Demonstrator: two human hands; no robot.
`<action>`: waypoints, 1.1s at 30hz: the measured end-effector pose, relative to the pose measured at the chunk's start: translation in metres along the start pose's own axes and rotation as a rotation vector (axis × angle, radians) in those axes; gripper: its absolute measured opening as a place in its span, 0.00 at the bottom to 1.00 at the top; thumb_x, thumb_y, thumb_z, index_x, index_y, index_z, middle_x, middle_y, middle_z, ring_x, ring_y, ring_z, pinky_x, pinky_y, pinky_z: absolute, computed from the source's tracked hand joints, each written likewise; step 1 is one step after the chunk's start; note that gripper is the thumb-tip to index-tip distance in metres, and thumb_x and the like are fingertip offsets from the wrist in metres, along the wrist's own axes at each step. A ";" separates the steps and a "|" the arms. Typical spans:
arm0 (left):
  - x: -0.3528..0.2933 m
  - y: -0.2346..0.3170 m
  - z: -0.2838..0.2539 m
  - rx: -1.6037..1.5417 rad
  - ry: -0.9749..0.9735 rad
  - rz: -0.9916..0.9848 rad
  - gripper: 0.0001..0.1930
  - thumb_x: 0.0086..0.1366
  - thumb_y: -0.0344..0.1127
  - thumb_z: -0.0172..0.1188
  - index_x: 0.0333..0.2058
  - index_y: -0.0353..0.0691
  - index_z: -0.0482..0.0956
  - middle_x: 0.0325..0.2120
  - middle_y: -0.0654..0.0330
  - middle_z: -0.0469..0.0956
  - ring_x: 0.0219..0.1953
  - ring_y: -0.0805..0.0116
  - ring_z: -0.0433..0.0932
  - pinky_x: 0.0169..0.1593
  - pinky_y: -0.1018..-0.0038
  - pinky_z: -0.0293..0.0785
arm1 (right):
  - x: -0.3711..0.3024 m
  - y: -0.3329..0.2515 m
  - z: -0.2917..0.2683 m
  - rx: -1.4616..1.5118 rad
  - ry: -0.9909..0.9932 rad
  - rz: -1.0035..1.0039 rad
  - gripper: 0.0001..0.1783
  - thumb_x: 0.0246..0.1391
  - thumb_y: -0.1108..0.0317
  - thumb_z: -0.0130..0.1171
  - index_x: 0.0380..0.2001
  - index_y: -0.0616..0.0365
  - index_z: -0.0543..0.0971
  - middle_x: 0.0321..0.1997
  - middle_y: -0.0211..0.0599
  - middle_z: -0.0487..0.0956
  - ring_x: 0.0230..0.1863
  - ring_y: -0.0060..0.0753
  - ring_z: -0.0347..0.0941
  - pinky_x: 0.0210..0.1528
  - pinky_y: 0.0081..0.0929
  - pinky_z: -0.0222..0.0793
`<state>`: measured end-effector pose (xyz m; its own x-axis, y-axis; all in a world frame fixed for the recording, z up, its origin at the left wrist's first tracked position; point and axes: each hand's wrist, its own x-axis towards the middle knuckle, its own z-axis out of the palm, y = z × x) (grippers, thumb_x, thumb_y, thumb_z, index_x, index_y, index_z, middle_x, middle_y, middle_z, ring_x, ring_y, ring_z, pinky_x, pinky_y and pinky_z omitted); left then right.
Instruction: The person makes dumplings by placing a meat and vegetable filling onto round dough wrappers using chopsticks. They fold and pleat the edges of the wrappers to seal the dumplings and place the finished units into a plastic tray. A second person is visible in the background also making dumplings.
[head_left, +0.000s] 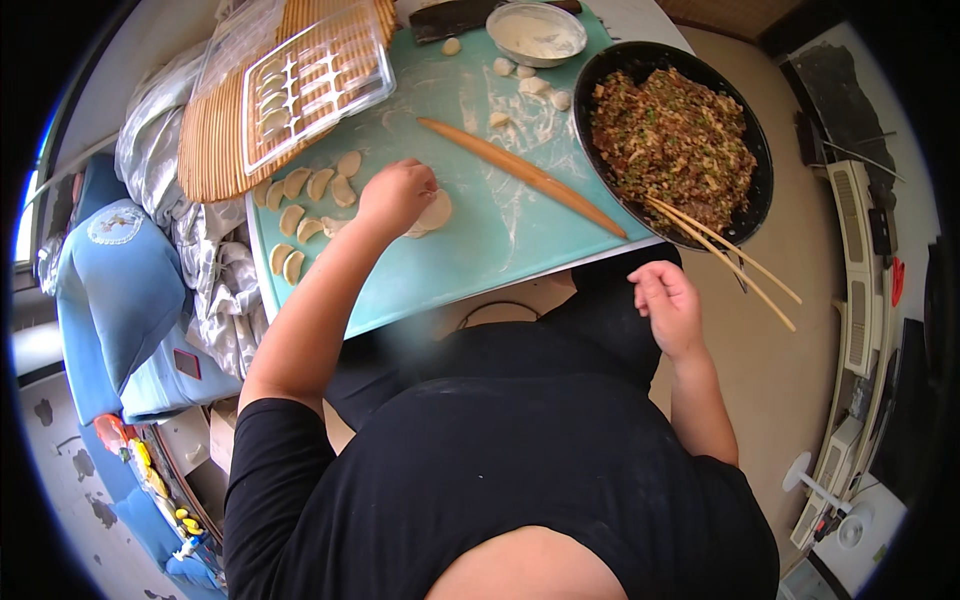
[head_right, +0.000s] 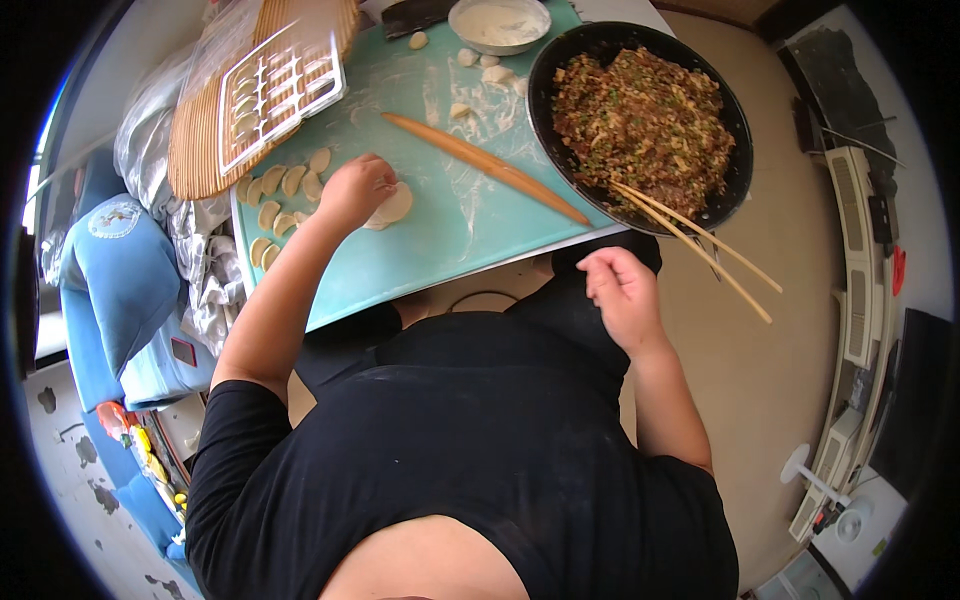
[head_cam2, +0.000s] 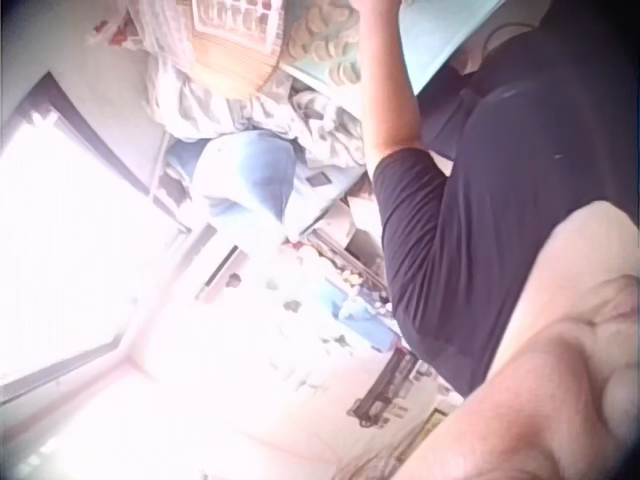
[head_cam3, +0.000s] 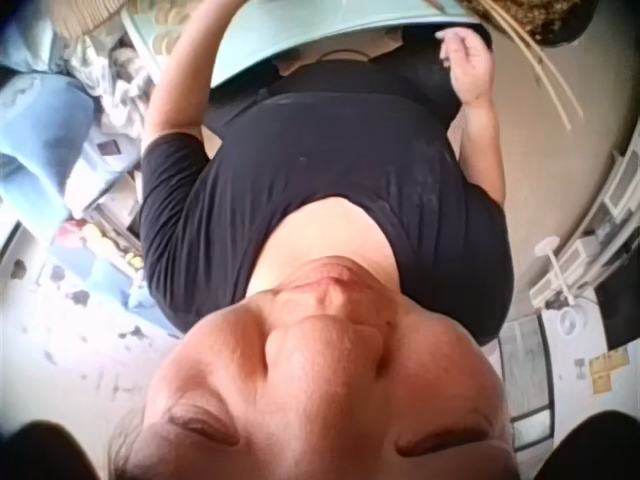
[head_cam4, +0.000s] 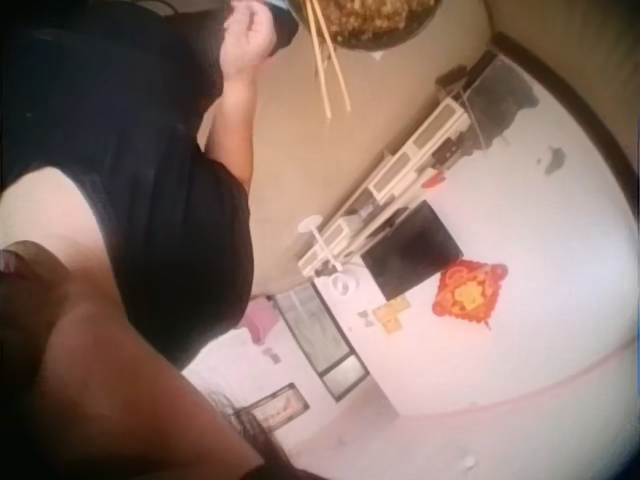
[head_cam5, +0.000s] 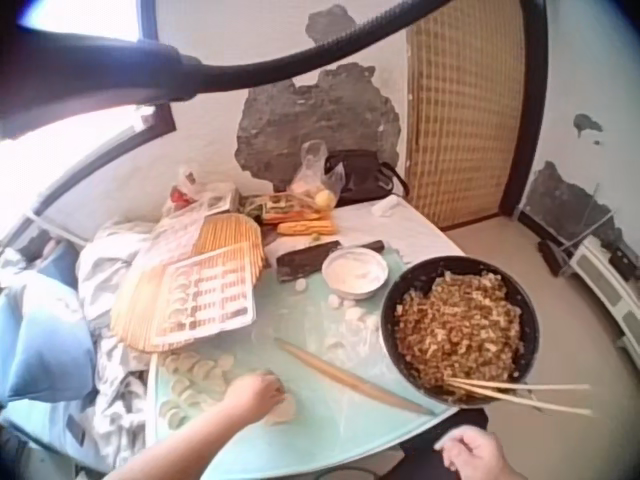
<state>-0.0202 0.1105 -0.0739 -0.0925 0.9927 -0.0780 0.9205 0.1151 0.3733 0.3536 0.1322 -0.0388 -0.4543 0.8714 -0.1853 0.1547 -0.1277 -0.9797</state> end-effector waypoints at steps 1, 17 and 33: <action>-0.001 0.000 0.001 0.007 0.010 0.026 0.06 0.52 0.32 0.60 0.30 0.41 0.77 0.31 0.56 0.75 0.36 0.55 0.74 0.41 0.69 0.71 | -0.005 0.003 -0.011 0.033 0.055 0.036 0.08 0.59 0.66 0.50 0.32 0.60 0.73 0.18 0.23 0.67 0.20 0.11 0.60 0.22 0.11 0.56; -0.064 0.094 0.028 -2.089 -0.146 -0.632 0.17 0.63 0.34 0.51 0.49 0.34 0.66 0.45 0.56 0.73 0.48 0.64 0.73 0.47 0.67 0.75 | 0.006 -0.034 -0.097 0.063 0.666 -0.125 0.14 0.54 0.61 0.57 0.35 0.59 0.68 0.20 0.24 0.67 0.15 0.10 0.58 0.13 0.10 0.48; -0.066 0.135 0.026 -2.135 -0.099 -0.625 0.18 0.60 0.33 0.56 0.49 0.41 0.66 0.49 0.59 0.71 0.48 0.67 0.72 0.44 0.68 0.77 | 0.014 -0.026 -0.140 0.137 0.655 -0.001 0.20 0.54 0.58 0.57 0.41 0.63 0.71 0.20 0.26 0.68 0.15 0.12 0.60 0.13 0.10 0.51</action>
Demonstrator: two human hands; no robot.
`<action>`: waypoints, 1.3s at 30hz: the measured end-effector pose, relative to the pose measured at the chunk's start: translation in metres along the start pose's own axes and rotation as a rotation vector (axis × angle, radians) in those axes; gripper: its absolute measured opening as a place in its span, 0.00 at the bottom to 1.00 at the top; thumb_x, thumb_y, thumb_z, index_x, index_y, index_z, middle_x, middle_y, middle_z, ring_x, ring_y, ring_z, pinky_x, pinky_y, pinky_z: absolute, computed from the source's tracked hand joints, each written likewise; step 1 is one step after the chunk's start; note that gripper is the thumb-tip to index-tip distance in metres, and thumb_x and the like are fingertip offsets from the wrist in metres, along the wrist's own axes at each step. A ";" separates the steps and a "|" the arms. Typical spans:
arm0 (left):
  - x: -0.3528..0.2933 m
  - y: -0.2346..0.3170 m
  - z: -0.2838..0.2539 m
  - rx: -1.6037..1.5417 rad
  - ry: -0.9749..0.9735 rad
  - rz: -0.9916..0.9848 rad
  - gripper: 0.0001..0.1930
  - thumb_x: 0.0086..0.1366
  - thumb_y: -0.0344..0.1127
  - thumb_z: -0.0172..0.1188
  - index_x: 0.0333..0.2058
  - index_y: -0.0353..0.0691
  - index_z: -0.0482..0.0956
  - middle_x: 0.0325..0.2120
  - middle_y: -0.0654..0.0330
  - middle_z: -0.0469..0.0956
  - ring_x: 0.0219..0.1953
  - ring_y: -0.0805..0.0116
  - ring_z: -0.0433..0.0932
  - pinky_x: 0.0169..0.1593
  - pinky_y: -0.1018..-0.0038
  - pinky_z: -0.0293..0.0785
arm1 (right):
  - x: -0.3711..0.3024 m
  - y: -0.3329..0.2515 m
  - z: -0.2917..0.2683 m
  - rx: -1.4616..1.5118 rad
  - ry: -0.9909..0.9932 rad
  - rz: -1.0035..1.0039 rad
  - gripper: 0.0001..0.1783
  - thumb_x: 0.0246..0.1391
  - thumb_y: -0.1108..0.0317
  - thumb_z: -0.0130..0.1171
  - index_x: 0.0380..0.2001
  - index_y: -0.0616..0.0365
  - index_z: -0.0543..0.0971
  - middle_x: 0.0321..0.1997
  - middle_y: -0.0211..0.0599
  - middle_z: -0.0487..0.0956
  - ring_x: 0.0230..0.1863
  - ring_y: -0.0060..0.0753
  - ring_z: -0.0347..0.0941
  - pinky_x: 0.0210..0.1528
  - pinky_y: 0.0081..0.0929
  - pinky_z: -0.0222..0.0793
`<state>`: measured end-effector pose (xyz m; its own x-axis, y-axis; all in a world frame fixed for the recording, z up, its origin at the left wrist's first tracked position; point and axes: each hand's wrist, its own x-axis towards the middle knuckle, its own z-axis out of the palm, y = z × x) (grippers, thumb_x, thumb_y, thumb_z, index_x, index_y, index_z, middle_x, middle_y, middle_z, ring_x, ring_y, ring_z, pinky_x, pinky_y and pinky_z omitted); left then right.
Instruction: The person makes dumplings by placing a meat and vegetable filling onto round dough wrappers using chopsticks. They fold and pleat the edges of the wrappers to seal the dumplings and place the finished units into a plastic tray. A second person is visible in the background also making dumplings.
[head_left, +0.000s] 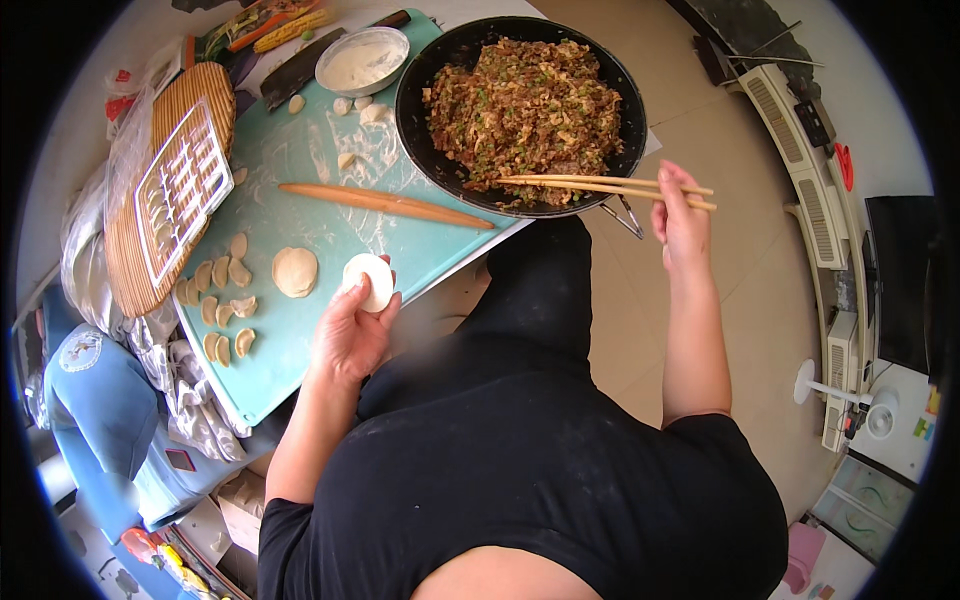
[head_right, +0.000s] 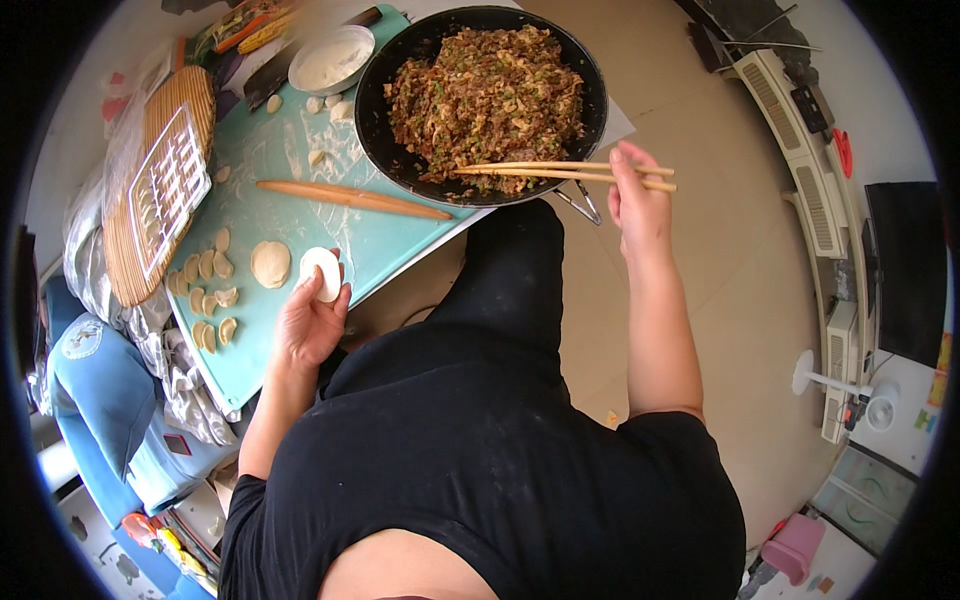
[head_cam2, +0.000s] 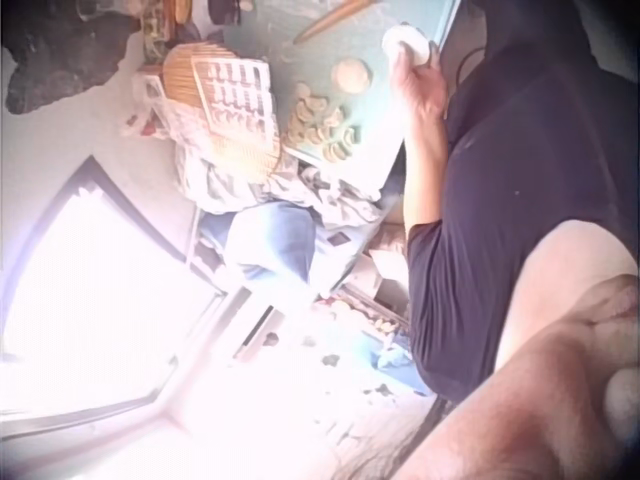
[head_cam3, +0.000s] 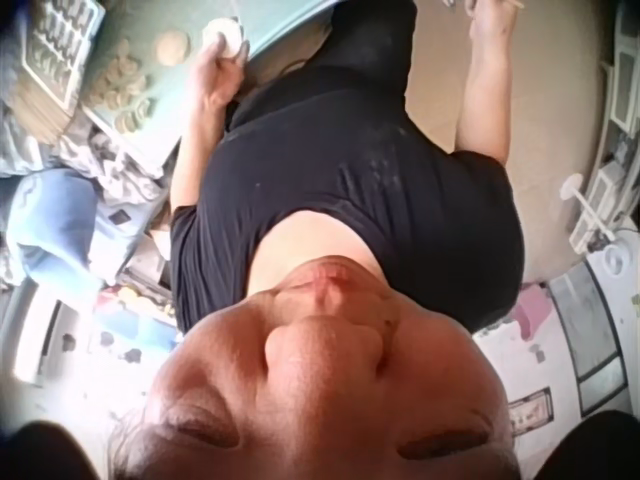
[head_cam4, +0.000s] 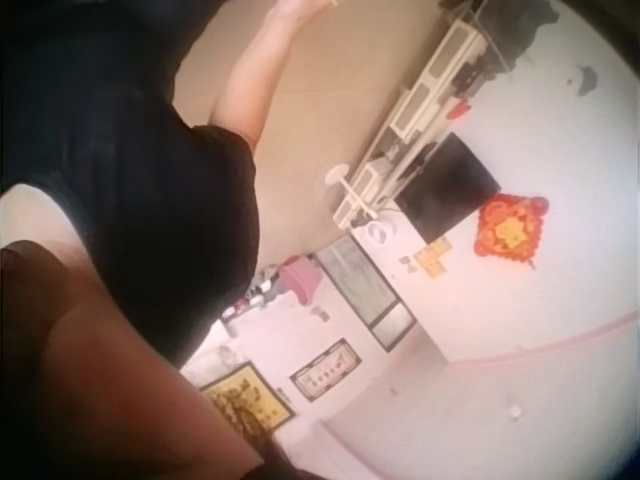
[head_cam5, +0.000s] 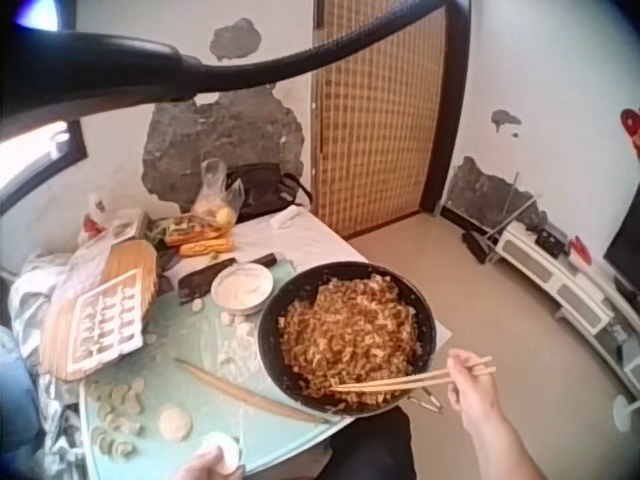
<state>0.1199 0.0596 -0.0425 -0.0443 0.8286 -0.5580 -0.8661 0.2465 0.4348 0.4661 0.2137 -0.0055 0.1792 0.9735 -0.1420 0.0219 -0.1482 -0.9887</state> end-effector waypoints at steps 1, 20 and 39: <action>0.001 0.000 0.001 -0.022 -0.025 -0.014 0.18 0.60 0.33 0.56 0.49 0.41 0.66 0.49 0.59 0.71 0.48 0.67 0.72 0.45 0.68 0.76 | 0.004 -0.003 0.004 0.040 -0.035 -0.061 0.18 0.54 0.60 0.56 0.41 0.63 0.71 0.20 0.26 0.68 0.16 0.12 0.61 0.14 0.10 0.53; 0.012 -0.012 0.025 -0.115 -0.232 -0.090 0.21 0.60 0.26 0.51 0.53 0.34 0.61 0.54 0.48 0.64 0.55 0.55 0.66 0.55 0.62 0.69 | 0.022 -0.012 0.077 -0.153 -0.570 -0.493 0.12 0.59 0.67 0.49 0.35 0.67 0.75 0.29 0.35 0.75 0.29 0.23 0.74 0.34 0.20 0.73; 0.055 -0.029 0.044 -0.066 -0.092 -0.128 0.19 0.62 0.29 0.45 0.52 0.28 0.60 0.51 0.46 0.67 0.53 0.54 0.69 0.53 0.65 0.71 | 0.016 0.003 0.082 -0.108 -0.505 -0.185 0.15 0.62 0.64 0.44 0.37 0.66 0.73 0.28 0.38 0.76 0.27 0.29 0.76 0.32 0.22 0.75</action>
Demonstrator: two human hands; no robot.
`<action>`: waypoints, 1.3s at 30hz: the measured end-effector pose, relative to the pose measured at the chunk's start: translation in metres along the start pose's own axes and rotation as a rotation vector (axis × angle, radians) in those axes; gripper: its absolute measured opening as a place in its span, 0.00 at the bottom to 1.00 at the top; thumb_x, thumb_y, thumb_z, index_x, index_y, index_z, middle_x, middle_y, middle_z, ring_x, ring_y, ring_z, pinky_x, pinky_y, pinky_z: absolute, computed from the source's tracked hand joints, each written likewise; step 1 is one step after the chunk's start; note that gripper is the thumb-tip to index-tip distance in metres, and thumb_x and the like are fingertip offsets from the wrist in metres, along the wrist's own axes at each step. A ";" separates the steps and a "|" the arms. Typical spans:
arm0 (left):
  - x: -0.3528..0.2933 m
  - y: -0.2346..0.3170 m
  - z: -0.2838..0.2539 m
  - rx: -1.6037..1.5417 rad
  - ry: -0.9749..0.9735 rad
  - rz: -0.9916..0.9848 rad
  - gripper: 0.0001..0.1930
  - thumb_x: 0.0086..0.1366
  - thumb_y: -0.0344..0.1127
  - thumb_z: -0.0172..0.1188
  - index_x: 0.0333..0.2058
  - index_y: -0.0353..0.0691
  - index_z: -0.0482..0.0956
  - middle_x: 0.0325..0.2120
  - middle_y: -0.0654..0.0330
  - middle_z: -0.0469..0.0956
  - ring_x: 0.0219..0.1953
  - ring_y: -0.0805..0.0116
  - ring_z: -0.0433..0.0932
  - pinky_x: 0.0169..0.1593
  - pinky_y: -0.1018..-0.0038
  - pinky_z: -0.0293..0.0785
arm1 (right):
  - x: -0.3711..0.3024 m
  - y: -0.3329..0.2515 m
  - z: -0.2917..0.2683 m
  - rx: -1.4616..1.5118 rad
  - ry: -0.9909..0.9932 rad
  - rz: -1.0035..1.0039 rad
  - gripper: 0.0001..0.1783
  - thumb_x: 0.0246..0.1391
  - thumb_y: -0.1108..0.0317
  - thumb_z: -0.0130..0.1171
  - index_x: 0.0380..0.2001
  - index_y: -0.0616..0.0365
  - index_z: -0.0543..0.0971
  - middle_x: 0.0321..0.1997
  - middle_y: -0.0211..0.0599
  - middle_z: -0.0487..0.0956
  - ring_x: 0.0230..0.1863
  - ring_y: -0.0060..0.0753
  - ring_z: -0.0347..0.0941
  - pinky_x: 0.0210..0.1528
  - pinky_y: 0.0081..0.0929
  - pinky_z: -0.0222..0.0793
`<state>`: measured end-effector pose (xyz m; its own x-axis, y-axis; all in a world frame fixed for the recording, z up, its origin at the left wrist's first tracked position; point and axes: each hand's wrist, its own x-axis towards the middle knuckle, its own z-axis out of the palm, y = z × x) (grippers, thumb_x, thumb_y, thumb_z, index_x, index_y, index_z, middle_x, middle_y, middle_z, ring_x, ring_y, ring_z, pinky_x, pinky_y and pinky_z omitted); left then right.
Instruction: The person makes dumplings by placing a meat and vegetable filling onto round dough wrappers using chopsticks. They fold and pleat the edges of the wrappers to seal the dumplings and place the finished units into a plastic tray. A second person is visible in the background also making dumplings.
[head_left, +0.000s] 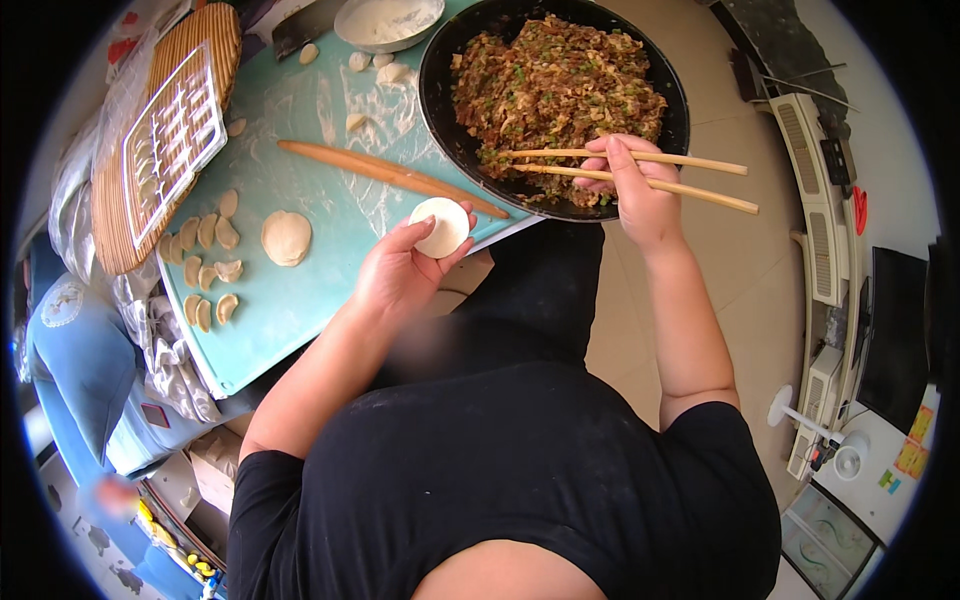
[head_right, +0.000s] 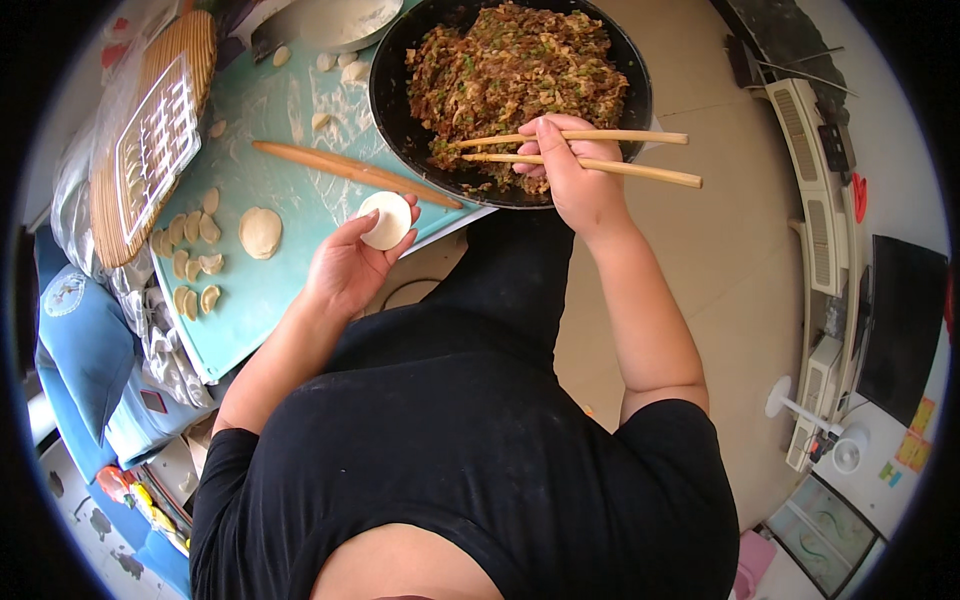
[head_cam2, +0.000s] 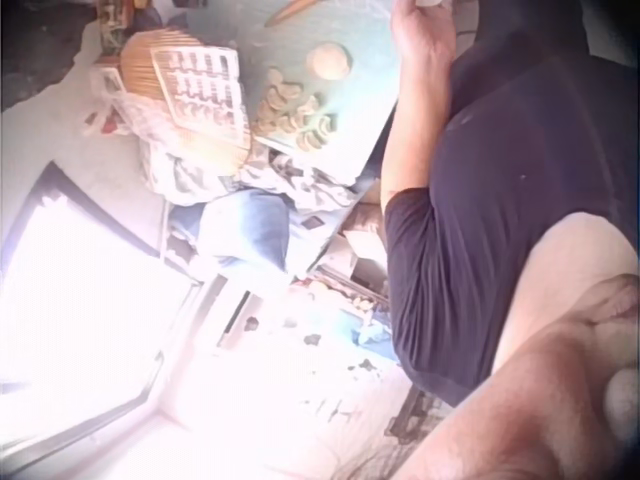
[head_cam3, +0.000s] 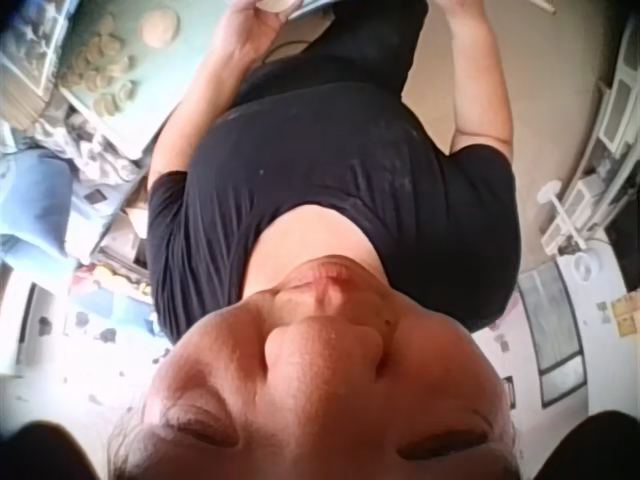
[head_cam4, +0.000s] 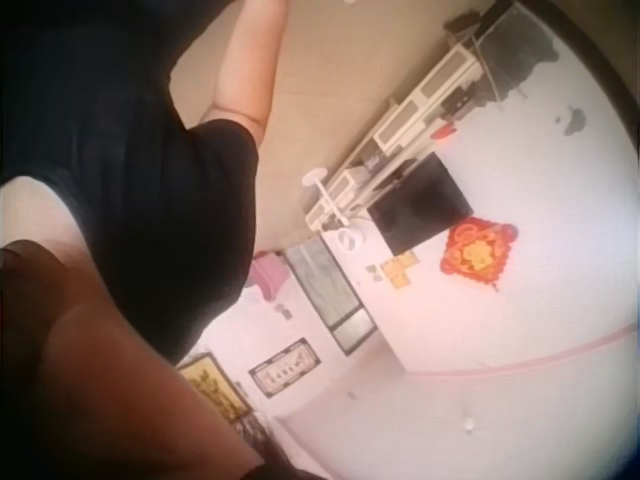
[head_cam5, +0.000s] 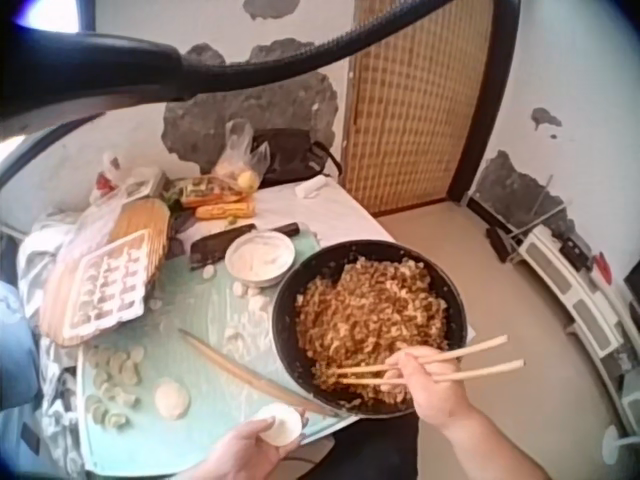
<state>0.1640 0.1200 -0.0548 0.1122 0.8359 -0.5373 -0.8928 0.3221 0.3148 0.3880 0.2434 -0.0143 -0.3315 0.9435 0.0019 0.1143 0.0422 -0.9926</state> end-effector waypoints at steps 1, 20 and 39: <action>0.002 -0.001 0.002 0.022 -0.004 0.010 0.19 0.63 0.29 0.45 0.52 0.28 0.60 0.50 0.46 0.68 0.53 0.55 0.69 0.52 0.65 0.71 | -0.001 -0.002 0.000 0.029 -0.005 -0.001 0.15 0.61 0.64 0.44 0.37 0.66 0.74 0.27 0.38 0.76 0.27 0.28 0.76 0.32 0.21 0.74; 0.014 0.025 0.015 0.120 0.065 0.231 0.19 0.63 0.29 0.42 0.52 0.27 0.58 0.50 0.43 0.67 0.53 0.52 0.69 0.53 0.64 0.71 | 0.030 0.010 -0.007 0.547 0.127 0.390 0.17 0.58 0.61 0.48 0.37 0.68 0.73 0.28 0.42 0.76 0.28 0.37 0.77 0.31 0.28 0.76; 0.043 0.021 0.080 -0.005 -0.091 0.254 0.28 0.70 0.48 0.24 0.52 0.29 0.62 0.51 0.49 0.68 0.54 0.55 0.66 0.58 0.58 0.61 | -0.049 -0.038 0.043 -0.608 0.027 -0.970 0.09 0.49 0.73 0.55 0.35 0.64 0.73 0.29 0.41 0.74 0.29 0.38 0.74 0.29 0.30 0.73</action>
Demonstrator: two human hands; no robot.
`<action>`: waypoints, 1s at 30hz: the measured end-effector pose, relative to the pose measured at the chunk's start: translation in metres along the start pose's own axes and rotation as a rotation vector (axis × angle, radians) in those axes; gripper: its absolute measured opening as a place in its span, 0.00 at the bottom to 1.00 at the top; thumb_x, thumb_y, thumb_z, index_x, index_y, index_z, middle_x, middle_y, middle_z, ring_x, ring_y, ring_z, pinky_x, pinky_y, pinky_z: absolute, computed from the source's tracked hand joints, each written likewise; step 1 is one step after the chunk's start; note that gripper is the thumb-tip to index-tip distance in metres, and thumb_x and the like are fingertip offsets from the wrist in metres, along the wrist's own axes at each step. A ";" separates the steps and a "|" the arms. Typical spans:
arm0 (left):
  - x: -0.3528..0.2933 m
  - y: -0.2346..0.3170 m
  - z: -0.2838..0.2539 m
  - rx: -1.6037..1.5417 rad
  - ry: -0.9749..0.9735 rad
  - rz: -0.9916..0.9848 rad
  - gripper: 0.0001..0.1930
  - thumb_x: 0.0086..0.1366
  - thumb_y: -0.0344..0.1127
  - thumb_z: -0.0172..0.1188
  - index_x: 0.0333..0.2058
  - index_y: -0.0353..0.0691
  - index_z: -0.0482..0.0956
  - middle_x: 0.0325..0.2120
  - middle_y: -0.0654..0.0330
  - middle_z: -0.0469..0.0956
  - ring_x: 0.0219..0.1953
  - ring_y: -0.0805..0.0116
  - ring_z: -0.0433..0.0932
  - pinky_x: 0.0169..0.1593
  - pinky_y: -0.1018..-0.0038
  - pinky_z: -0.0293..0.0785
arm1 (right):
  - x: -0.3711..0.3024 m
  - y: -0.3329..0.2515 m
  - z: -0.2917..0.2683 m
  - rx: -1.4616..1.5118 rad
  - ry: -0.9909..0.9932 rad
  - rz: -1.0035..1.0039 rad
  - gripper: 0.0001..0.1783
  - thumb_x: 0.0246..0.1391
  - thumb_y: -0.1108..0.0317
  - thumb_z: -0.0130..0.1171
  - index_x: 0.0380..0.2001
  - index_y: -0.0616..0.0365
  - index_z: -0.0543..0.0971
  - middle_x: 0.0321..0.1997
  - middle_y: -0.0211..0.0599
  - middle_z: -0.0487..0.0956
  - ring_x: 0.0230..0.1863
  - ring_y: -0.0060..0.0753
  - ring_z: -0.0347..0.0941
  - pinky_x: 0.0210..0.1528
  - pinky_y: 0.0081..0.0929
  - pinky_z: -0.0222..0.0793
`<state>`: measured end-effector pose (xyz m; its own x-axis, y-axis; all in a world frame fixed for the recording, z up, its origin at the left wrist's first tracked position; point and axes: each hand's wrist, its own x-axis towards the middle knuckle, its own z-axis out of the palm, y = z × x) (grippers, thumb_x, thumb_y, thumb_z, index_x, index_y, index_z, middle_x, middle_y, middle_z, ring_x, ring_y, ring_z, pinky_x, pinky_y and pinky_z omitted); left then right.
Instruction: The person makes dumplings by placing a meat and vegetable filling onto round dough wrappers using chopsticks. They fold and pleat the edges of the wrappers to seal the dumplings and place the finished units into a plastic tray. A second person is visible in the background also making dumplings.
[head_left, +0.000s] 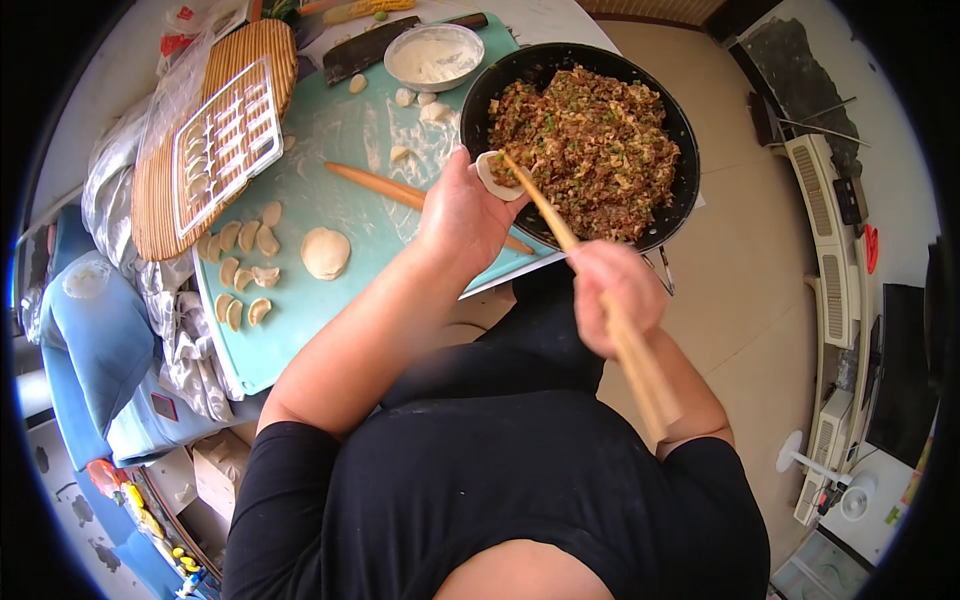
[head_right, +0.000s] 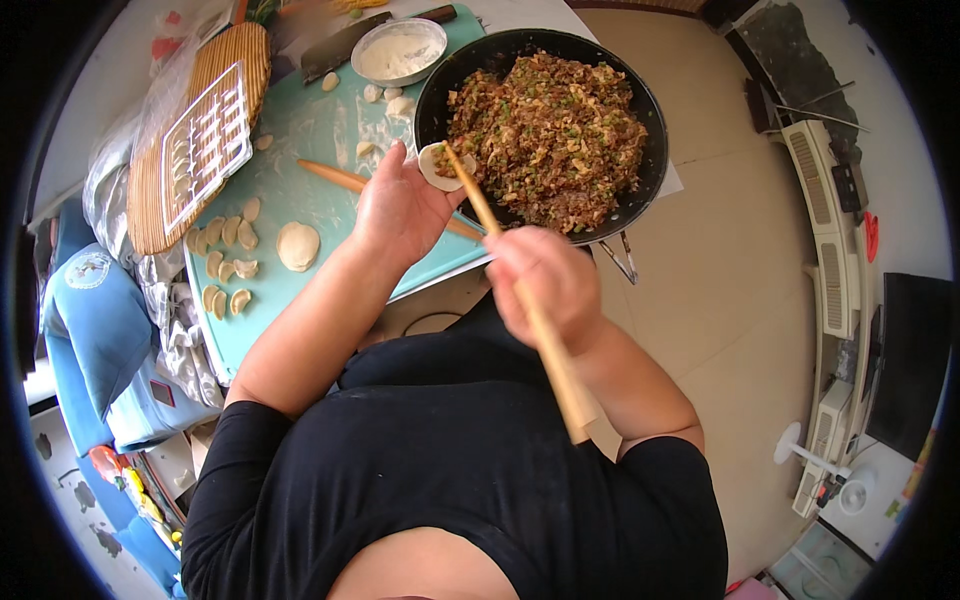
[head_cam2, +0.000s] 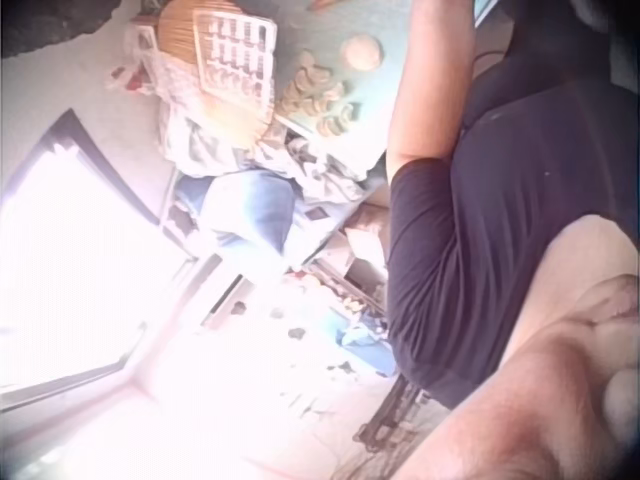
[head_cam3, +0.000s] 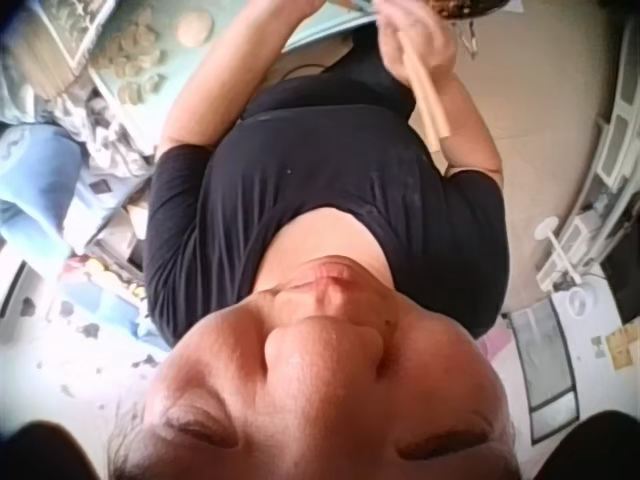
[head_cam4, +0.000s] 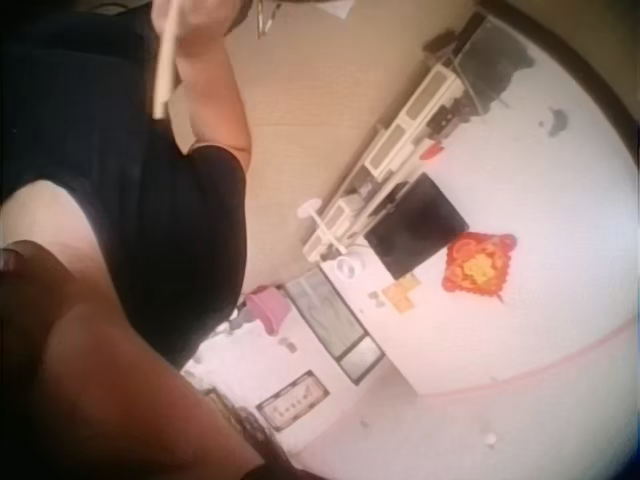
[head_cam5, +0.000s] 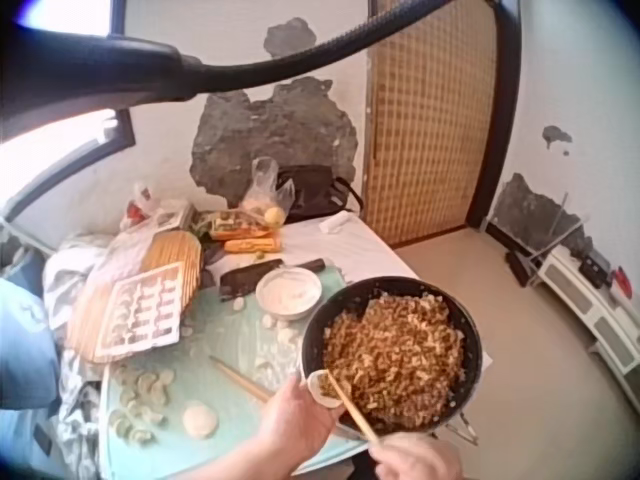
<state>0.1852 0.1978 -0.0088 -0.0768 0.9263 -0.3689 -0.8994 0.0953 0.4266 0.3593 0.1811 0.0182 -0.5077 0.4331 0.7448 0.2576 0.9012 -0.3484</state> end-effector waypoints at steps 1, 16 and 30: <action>0.000 0.000 0.000 -0.016 -0.008 0.000 0.28 0.70 0.48 0.24 0.52 0.29 0.62 0.50 0.49 0.68 0.54 0.55 0.66 0.58 0.58 0.61 | 0.000 -0.006 0.001 -0.028 -0.072 -0.081 0.11 0.46 0.74 0.58 0.35 0.64 0.74 0.29 0.41 0.74 0.30 0.39 0.73 0.29 0.30 0.73; -0.009 0.004 -0.007 -0.019 -0.033 -0.064 0.23 0.70 0.44 0.28 0.52 0.32 0.62 0.51 0.51 0.68 0.54 0.55 0.67 0.57 0.59 0.64 | 0.007 0.024 -0.035 0.622 0.178 0.461 0.12 0.61 0.71 0.41 0.36 0.68 0.72 0.34 0.41 0.71 0.33 0.28 0.71 0.37 0.26 0.74; -0.007 0.001 -0.010 0.045 -0.056 -0.166 0.24 0.69 0.46 0.32 0.51 0.32 0.63 0.49 0.49 0.70 0.52 0.52 0.70 0.53 0.61 0.69 | -0.001 0.029 -0.042 0.558 0.364 0.258 0.14 0.62 0.66 0.41 0.35 0.68 0.71 0.29 0.44 0.72 0.28 0.32 0.73 0.33 0.30 0.76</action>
<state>0.1804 0.1881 -0.0144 0.0958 0.9152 -0.3915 -0.8774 0.2634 0.4010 0.4016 0.2060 0.0318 -0.1558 0.6885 0.7083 -0.1761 0.6862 -0.7058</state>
